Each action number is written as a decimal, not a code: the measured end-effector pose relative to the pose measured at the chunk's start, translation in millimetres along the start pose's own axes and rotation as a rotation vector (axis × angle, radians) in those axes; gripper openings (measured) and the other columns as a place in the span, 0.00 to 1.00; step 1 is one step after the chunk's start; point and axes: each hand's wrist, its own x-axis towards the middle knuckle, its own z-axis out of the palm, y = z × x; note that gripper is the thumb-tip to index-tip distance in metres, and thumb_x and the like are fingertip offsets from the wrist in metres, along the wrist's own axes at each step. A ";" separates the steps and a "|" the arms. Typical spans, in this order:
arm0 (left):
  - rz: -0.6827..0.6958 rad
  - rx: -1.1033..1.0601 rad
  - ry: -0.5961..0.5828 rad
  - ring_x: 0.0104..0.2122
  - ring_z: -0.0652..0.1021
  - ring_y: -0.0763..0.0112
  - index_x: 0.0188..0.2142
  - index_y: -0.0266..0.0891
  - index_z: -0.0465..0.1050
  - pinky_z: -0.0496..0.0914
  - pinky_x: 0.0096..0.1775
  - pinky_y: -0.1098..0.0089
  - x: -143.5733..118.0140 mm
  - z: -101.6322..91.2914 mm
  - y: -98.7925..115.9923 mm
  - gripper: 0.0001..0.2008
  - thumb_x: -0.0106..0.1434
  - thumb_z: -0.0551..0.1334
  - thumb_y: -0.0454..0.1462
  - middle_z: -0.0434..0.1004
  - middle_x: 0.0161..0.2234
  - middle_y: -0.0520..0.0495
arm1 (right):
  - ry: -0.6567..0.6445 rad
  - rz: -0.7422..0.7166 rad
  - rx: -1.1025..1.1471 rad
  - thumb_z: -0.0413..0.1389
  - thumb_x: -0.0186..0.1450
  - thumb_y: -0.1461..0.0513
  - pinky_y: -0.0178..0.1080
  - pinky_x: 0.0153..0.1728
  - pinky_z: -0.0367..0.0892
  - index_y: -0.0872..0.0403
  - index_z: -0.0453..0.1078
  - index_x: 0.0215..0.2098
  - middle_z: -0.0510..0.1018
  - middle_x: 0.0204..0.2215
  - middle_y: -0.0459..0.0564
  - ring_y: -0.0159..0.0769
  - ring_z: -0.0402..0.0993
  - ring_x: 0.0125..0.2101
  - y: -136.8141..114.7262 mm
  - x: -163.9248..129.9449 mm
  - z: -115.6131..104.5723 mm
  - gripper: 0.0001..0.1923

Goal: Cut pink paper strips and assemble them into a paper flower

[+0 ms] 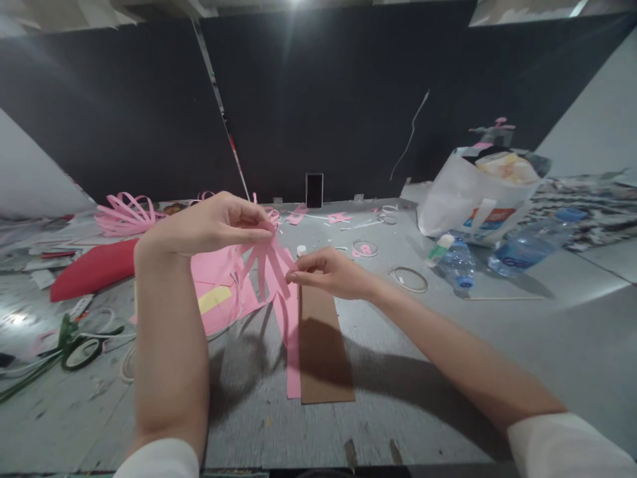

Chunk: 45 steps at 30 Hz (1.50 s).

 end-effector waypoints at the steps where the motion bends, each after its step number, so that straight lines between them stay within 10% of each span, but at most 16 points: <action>1: 0.002 0.014 -0.002 0.35 0.79 0.65 0.41 0.39 0.86 0.69 0.35 0.72 -1.1 -0.8 0.9 0.17 0.63 0.69 0.50 0.84 0.37 0.43 | -0.010 0.006 -0.005 0.61 0.72 0.44 0.38 0.32 0.58 0.50 0.84 0.37 0.77 0.29 0.43 0.31 0.63 0.29 1.7 0.0 0.9 0.20; 12: 0.125 0.258 -0.003 0.45 0.81 0.60 0.41 0.40 0.83 0.75 0.47 0.66 4.9 0.6 -6.1 0.17 0.68 0.64 0.50 0.83 0.46 0.42 | -0.123 0.028 -0.070 0.63 0.73 0.50 0.39 0.41 0.68 0.48 0.86 0.45 0.87 0.41 0.48 0.36 0.78 0.39 6.9 0.6 1.6 0.14; 26: 0.010 0.353 0.186 0.40 0.82 0.60 0.38 0.42 0.85 0.74 0.41 0.68 4.5 0.6 -12.9 0.15 0.64 0.66 0.49 0.84 0.40 0.45 | 0.107 0.046 -0.065 0.61 0.73 0.55 0.41 0.45 0.73 0.49 0.84 0.44 0.87 0.42 0.49 0.38 0.82 0.42 21.7 6.1 -4.8 0.11; 35: -0.075 0.143 0.576 0.28 0.75 0.71 0.37 0.40 0.85 0.65 0.27 0.72 -1.8 5.9 5.8 0.11 0.63 0.67 0.44 0.83 0.34 0.48 | 0.057 0.100 -0.080 0.60 0.72 0.56 0.44 0.48 0.71 0.50 0.82 0.41 0.86 0.40 0.48 0.39 0.80 0.41 32.1 6.7 -3.7 0.10; 45: -0.085 0.399 0.793 0.39 0.82 0.63 0.39 0.40 0.87 0.73 0.45 0.65 3.2 -8.3 -32.0 0.09 0.66 0.66 0.39 0.86 0.38 0.47 | 0.362 0.204 -0.207 0.64 0.68 0.58 0.47 0.54 0.72 0.50 0.75 0.60 0.79 0.62 0.56 0.47 0.76 0.59 63.7 14.0 -12.8 0.22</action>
